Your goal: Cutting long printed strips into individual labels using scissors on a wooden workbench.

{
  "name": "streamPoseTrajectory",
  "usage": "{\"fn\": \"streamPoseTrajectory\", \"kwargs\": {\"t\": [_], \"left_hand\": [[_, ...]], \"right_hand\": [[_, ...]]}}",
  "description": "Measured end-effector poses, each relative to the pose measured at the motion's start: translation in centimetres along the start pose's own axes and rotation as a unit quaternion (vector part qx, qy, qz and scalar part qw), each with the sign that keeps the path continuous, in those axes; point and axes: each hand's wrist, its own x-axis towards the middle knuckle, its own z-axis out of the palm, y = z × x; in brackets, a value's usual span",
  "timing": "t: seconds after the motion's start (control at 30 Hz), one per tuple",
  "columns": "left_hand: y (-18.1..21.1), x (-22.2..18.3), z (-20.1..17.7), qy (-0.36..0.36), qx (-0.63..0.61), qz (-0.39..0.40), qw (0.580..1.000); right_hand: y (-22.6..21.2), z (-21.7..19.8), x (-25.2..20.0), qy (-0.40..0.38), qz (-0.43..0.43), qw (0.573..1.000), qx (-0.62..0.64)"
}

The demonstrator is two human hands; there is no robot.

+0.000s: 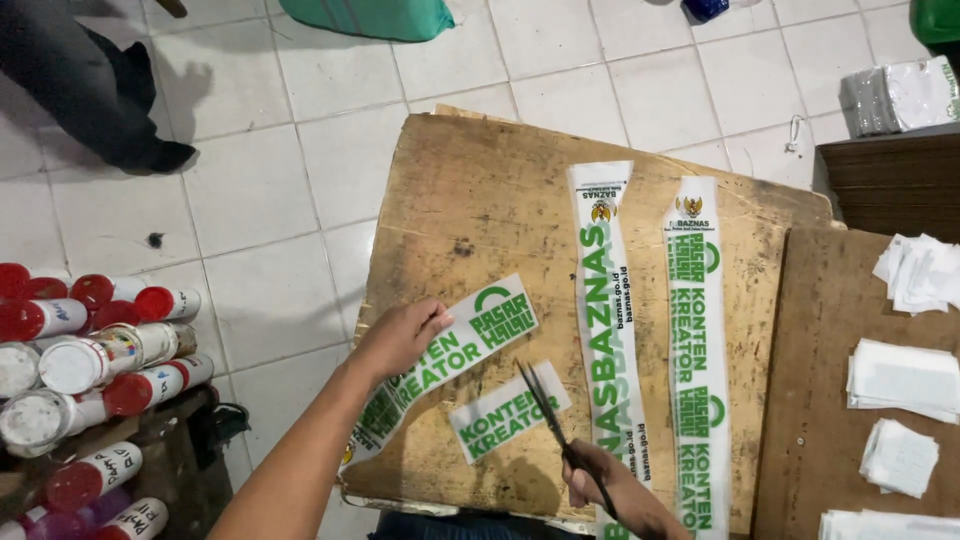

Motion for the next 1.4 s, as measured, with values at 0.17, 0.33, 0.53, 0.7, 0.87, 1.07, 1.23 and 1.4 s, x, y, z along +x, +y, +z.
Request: {"fn": "streamPoseTrajectory", "kwargs": {"t": [0.17,0.33,0.53,0.7,0.87,1.07,1.23,1.4], "left_hand": [[0.9,0.0,0.3,-0.028,0.008,-0.009,1.000],[1.3,-0.2,0.9,-0.030,0.012,-0.009,0.999],[0.9,-0.3,1.2,-0.020,0.011,0.024,0.999],[0.3,-0.2,1.7,-0.009,0.003,0.050,0.999],[-0.2,-0.1,2.0,-0.015,-0.004,0.043,0.999],[-0.6,0.0,2.1,-0.001,-0.034,0.063,0.997],[-0.4,0.4,2.0,-0.007,-0.036,0.060,0.998],[0.6,0.9,1.8,-0.049,-0.031,-0.024,0.998]], "right_hand": [[-2.7,2.9,1.5,-0.017,-0.068,0.995,-0.064],[-2.4,2.5,4.7,-0.040,-0.136,0.987,-0.076],[-3.3,2.9,5.2,-0.054,-0.135,0.985,-0.095],[-2.7,2.6,5.5,-0.036,-0.110,0.987,-0.112],[-2.0,2.5,5.8,-0.014,-0.116,0.983,-0.140],[-1.6,2.5,5.7,0.045,-0.103,0.980,-0.166],[-1.1,2.3,5.8,0.055,-0.116,0.986,-0.106],[-1.7,2.3,5.9,0.077,-0.107,0.984,-0.119]]}}
